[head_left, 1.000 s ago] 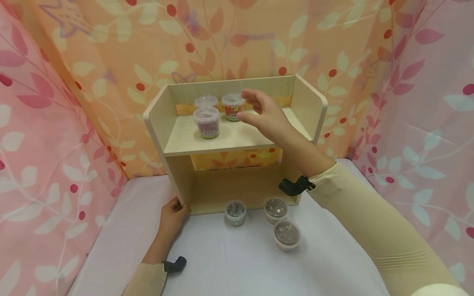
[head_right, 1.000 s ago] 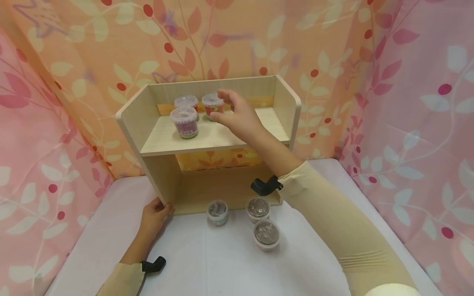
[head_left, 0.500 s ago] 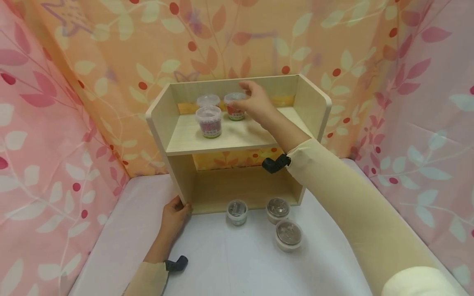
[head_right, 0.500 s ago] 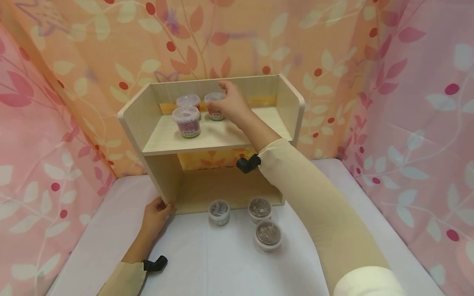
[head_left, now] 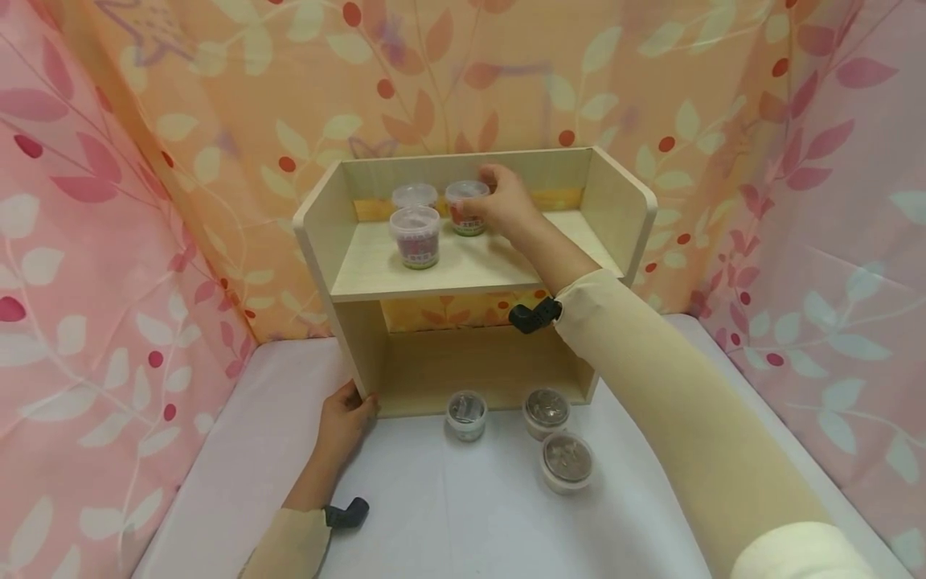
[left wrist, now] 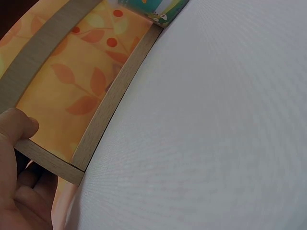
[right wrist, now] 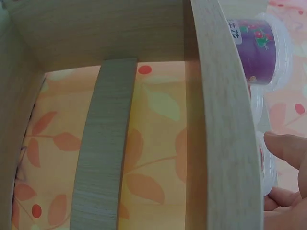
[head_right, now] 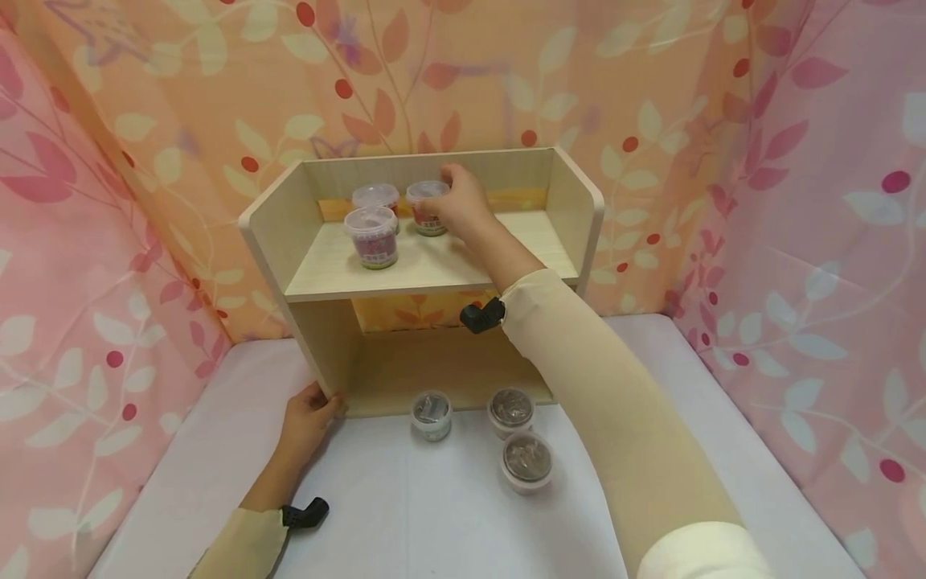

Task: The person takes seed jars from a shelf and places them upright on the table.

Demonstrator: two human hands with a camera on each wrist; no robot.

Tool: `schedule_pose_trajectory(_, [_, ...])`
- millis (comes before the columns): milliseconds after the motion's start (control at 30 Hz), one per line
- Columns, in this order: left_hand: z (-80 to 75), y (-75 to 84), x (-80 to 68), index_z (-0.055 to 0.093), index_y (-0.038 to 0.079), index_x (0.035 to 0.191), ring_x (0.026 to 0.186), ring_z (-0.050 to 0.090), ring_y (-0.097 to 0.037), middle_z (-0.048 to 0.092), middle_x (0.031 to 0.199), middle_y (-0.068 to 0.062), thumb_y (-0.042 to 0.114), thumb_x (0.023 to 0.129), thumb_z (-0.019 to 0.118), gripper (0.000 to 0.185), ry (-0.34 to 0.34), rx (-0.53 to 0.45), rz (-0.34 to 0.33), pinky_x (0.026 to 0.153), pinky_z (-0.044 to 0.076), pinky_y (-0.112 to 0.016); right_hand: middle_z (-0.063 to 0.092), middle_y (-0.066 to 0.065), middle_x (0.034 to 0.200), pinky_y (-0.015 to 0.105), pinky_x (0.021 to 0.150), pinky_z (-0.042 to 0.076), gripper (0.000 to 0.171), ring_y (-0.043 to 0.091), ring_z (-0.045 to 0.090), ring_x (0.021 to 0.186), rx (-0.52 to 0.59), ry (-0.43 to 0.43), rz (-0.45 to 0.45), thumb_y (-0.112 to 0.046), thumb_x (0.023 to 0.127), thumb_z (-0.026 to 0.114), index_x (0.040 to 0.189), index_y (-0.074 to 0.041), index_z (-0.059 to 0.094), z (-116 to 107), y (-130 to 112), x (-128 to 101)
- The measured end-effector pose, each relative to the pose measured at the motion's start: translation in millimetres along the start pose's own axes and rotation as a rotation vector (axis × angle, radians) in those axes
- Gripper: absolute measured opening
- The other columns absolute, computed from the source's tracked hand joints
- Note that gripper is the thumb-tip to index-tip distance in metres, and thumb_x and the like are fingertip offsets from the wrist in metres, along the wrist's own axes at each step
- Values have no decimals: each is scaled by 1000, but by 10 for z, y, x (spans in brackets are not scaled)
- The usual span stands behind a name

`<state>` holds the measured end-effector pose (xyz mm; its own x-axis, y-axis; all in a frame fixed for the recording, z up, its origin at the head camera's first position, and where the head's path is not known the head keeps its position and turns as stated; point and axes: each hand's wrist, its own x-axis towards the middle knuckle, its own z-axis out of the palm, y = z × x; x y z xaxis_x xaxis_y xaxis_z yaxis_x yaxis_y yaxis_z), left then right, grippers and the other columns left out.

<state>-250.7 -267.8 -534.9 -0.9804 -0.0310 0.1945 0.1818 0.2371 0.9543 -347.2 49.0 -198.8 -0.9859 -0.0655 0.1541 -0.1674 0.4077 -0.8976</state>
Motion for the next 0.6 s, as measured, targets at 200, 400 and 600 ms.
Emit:
schedule_pose_trajectory(200, [-9,292,-81,50,-9,145,128,58,-37,57,142,-28,2,95,67,54,-21,37,-17,87,49,-11,40,5,162,27,119,34,85,17,41,145,5,13,18,-16,88,82,158,-10,36,13,12,-16])
schedule_pose_trajectory(400, [-4,12,8,52,-5,146,127,58,-34,59,141,-24,7,95,70,55,3,6,1,88,49,-10,40,8,161,29,120,32,89,19,40,146,54,26,33,-16,86,85,158,-8,34,62,42,-56])
schedule_pose_trajectory(600, [11,-42,17,55,-6,142,121,62,-29,63,135,-25,7,93,73,54,24,-8,47,88,51,-12,48,8,155,29,117,37,82,18,47,139,7,54,37,-17,87,83,155,-7,39,79,40,-65])
